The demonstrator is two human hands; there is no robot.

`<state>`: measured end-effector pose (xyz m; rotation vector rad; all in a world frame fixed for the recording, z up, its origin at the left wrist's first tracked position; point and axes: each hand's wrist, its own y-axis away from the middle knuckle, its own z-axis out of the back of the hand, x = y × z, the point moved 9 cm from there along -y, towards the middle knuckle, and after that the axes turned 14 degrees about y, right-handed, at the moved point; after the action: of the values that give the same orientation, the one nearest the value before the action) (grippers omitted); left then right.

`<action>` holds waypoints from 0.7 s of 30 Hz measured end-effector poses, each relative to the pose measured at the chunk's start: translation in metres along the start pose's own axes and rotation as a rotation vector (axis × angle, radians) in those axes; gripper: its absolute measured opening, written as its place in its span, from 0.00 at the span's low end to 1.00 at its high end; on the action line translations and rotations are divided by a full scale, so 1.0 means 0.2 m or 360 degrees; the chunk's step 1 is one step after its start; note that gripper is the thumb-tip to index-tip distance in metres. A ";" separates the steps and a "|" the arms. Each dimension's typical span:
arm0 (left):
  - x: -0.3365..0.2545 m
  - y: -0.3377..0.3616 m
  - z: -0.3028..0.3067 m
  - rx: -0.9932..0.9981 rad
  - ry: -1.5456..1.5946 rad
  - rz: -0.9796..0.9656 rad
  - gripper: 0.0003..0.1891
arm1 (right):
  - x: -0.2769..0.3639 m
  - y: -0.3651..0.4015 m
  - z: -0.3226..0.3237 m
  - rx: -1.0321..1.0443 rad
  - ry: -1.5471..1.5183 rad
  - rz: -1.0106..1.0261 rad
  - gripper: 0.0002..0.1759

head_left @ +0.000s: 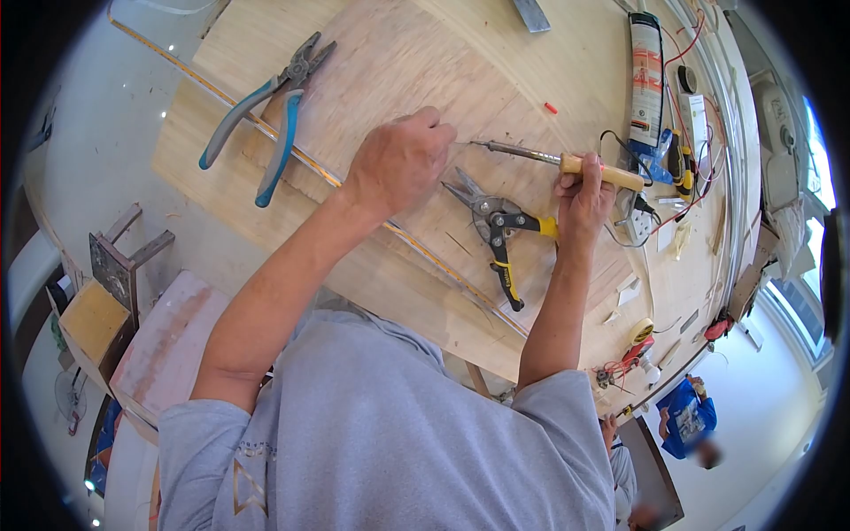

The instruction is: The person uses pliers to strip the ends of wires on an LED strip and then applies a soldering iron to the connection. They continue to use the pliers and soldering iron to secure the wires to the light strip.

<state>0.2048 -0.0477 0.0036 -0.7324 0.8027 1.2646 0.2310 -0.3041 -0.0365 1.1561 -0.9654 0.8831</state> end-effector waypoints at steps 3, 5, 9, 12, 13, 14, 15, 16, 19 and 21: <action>0.00 0.00 0.00 -0.0004 0.0000 0.0001 0.02 | 0.00 0.00 0.00 0.0012 0.0015 0.0014 0.15; 0.00 0.00 0.00 -0.0002 0.0000 0.0004 0.02 | 0.00 0.00 0.01 0.0016 0.0054 0.0015 0.15; 0.00 0.00 0.00 0.0003 0.0004 0.0009 0.03 | 0.00 0.00 0.01 0.0010 0.0086 0.0013 0.15; 0.00 0.00 0.00 0.0000 0.0003 0.0002 0.03 | 0.01 0.00 0.00 0.0004 0.0050 0.0007 0.16; 0.00 0.00 0.00 0.0000 0.0002 0.0000 0.03 | 0.01 0.00 0.00 0.0009 0.0051 0.0007 0.16; 0.00 0.00 0.00 0.0002 0.0000 -0.0001 0.03 | 0.00 0.00 0.00 0.0014 0.0053 0.0007 0.15; 0.00 0.00 0.00 0.0004 -0.0001 -0.0001 0.03 | 0.00 0.00 0.00 0.0020 0.0055 0.0006 0.15; 0.00 0.00 0.00 0.0006 -0.0003 -0.0002 0.03 | 0.00 0.00 0.00 0.0017 0.0066 0.0004 0.15; -0.01 0.00 0.00 -0.0005 -0.0016 -0.0013 0.03 | 0.01 0.01 0.00 0.0008 0.0087 -0.0005 0.15; -0.01 0.00 0.00 -0.0003 -0.0014 -0.0011 0.03 | 0.01 0.00 0.00 0.0001 0.0086 -0.0015 0.14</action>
<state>0.2045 -0.0478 0.0053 -0.7300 0.7910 1.2616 0.2305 -0.3040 -0.0351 1.1308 -0.9156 0.9026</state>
